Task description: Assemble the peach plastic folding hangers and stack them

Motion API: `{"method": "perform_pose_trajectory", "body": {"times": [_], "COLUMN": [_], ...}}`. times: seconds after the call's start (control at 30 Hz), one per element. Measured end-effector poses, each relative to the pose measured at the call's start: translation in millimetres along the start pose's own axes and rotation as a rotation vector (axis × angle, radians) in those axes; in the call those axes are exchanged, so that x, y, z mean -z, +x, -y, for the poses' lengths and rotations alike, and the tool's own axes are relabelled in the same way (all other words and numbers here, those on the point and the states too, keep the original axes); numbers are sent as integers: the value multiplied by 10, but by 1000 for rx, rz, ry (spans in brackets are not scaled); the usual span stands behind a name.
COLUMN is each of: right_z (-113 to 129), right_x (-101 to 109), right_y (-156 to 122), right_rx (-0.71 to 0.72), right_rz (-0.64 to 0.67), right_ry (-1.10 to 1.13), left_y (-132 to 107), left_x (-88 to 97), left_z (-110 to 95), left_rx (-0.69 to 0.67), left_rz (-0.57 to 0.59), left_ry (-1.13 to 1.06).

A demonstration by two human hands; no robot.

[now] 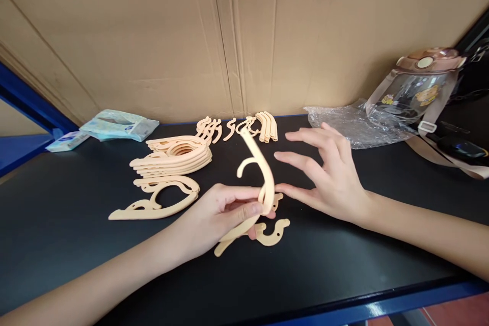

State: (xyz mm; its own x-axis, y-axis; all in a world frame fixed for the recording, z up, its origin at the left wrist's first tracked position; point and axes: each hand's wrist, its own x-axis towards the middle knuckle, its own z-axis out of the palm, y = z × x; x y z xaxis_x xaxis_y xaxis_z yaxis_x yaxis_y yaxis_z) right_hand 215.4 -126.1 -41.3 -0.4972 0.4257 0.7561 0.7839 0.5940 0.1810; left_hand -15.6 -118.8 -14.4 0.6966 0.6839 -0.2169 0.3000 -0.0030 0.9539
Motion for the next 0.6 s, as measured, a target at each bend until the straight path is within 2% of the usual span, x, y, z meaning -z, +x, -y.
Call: {"method": "perform_pose_trajectory", "body": {"times": [0.1,0.2,0.27,0.37,0.43,0.5,0.6], "right_z": [-3,44,81,92,55,-8,-113], "right_x": [-9,2,17,29,21,-2,-57], "right_y": [-5,3,15,23,20,14,3], "right_rx": [70,226,239,158,75,-39,-231], "right_rz": [65,160,209,222,197,193,226], "right_ry": [30,110,183,287,334,372,403], "left_y": [-17,-20,-16,-16,-25,-34,-35], "left_x": [-30,-48,-56,-66,-70,-64,-25], "left_z": [13,31,43,54,56,60,90], "left_rx": [-7,-18,-16,2,-26,-101,-253], "left_rz": [48,24,1,-22,-51,-85,-193], "left_ry": [69,94,76,66,139,275,519]}}
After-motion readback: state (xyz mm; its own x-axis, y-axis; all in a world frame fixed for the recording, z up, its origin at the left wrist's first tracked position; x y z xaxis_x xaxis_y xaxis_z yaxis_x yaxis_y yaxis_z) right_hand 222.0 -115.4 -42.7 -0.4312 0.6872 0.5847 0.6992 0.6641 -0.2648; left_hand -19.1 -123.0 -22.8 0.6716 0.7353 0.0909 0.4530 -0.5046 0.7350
